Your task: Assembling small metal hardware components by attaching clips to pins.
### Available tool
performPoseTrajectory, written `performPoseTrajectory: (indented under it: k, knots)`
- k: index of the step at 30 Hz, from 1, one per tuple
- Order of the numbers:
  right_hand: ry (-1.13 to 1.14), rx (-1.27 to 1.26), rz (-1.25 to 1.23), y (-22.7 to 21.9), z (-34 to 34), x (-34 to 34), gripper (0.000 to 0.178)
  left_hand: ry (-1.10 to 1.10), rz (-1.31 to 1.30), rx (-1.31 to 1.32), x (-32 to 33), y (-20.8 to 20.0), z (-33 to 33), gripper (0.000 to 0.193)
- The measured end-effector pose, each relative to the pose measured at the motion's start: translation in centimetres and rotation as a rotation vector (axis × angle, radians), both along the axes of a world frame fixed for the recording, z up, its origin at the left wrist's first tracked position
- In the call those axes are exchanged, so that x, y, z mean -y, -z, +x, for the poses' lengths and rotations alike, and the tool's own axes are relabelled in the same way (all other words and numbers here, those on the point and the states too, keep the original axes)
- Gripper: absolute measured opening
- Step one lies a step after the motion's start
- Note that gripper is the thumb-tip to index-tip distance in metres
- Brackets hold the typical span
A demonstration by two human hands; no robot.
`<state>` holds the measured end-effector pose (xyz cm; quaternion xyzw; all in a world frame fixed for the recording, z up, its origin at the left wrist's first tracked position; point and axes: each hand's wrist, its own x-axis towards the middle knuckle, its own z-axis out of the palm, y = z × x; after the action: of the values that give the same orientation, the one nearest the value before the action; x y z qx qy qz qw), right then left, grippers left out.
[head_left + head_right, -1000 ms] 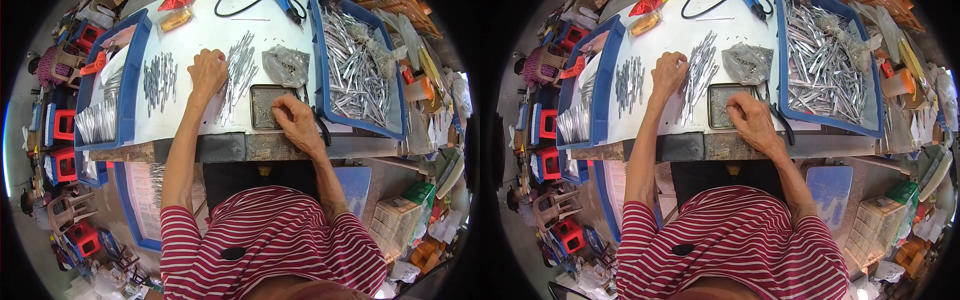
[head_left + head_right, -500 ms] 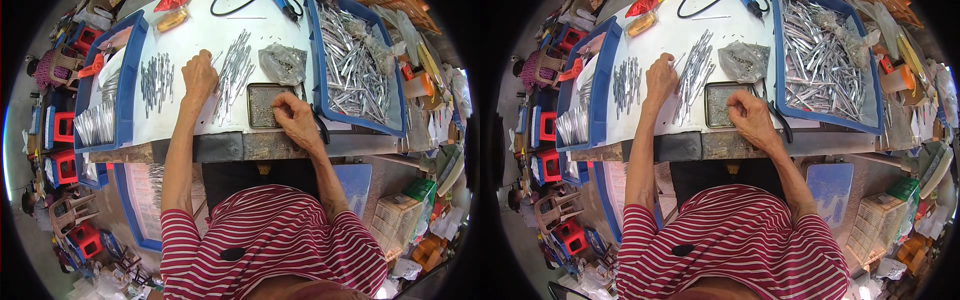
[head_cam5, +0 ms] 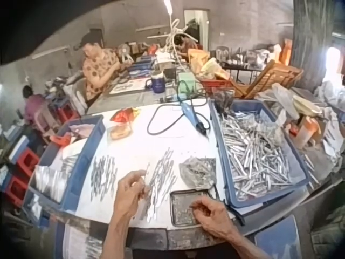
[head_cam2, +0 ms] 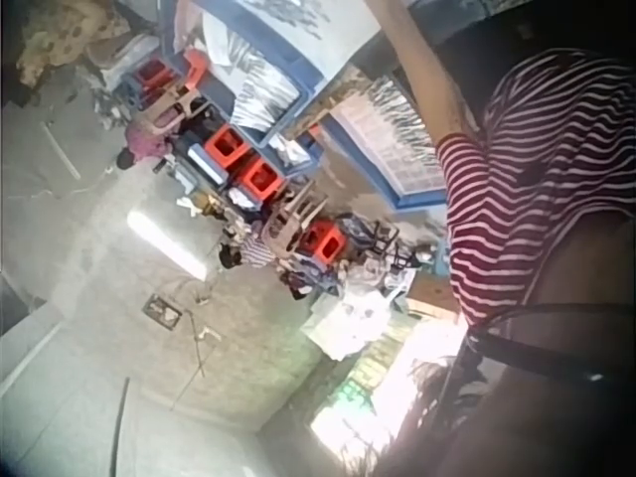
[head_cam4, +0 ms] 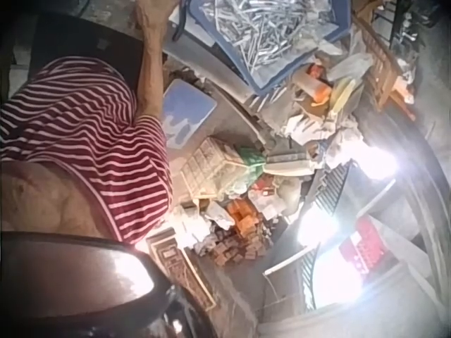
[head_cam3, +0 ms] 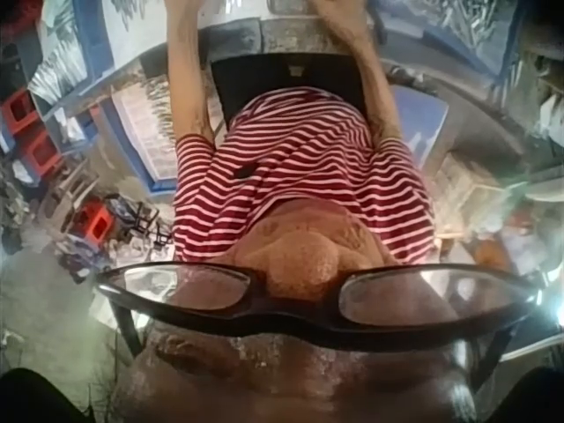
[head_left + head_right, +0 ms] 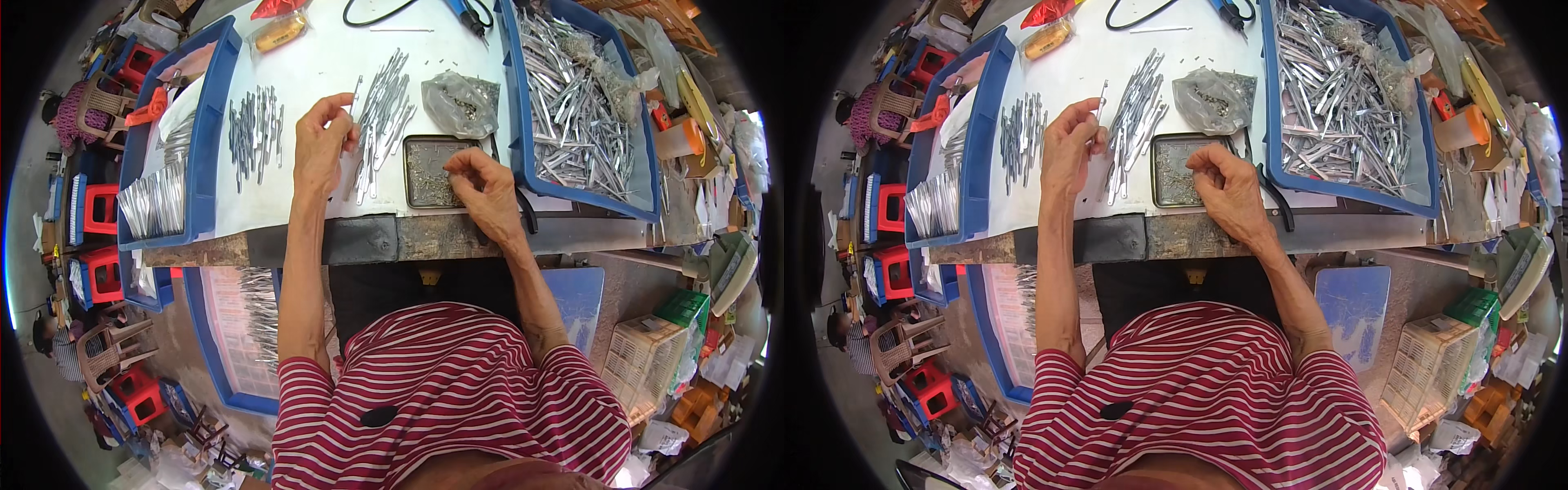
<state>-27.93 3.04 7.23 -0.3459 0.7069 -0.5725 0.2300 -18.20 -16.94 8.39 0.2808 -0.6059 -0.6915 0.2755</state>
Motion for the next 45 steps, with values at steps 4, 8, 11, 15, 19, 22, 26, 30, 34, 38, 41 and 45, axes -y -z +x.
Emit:
performPoseTrajectory:
  k: [4,8,11,15,19,22,26,30,34,38,41,45]
  knots:
    - [0.007,0.046,-0.021,-0.6,0.0,0.0,0.010,0.054,0.215,-0.123,-2.7,-0.9,0.5,0.025]
    - [0.032,0.077,-0.053,-0.7,-0.1,0.2,0.009,0.092,0.302,-0.184,-4.8,-1.1,1.1,0.022]
    - [0.050,0.125,-0.078,-0.9,-0.2,0.3,0.009,0.161,0.446,-0.267,-6.4,-1.1,1.3,0.021]
    - [0.088,0.277,-0.176,-1.1,-0.2,0.4,0.008,0.194,0.589,-0.292,-8.0,-0.6,1.3,0.022]
    - [0.092,0.339,-0.263,-1.8,0.4,0.8,0.009,0.217,0.765,-0.332,-8.6,0.1,1.4,0.023]
    - [0.115,0.311,-0.249,-1.9,0.7,1.0,0.009,0.243,0.854,-0.372,-8.8,0.7,1.3,0.022]
    - [0.123,0.266,-0.285,-2.1,1.2,1.2,0.008,0.240,0.913,-0.373,-9.0,1.0,1.3,0.021]
    - [0.132,0.200,-0.281,-2.0,1.3,1.3,0.007,0.258,0.945,-0.389,-9.1,1.1,1.3,0.019]
    - [0.143,0.147,-0.282,-1.8,1.4,1.4,0.007,0.255,0.929,-0.378,-9.3,1.0,1.2,0.018]
    - [0.150,0.134,-0.273,-1.7,1.3,1.4,0.007,0.260,0.915,-0.375,-9.3,1.1,1.2,0.017]
    - [0.145,0.129,-0.270,-1.7,1.3,1.3,0.007,0.259,0.878,-0.374,-9.3,1.1,1.3,0.017]
    - [0.152,0.084,-0.268,-1.7,1.4,1.3,0.007,0.235,0.775,-0.353,-9.6,0.8,1.2,0.017]
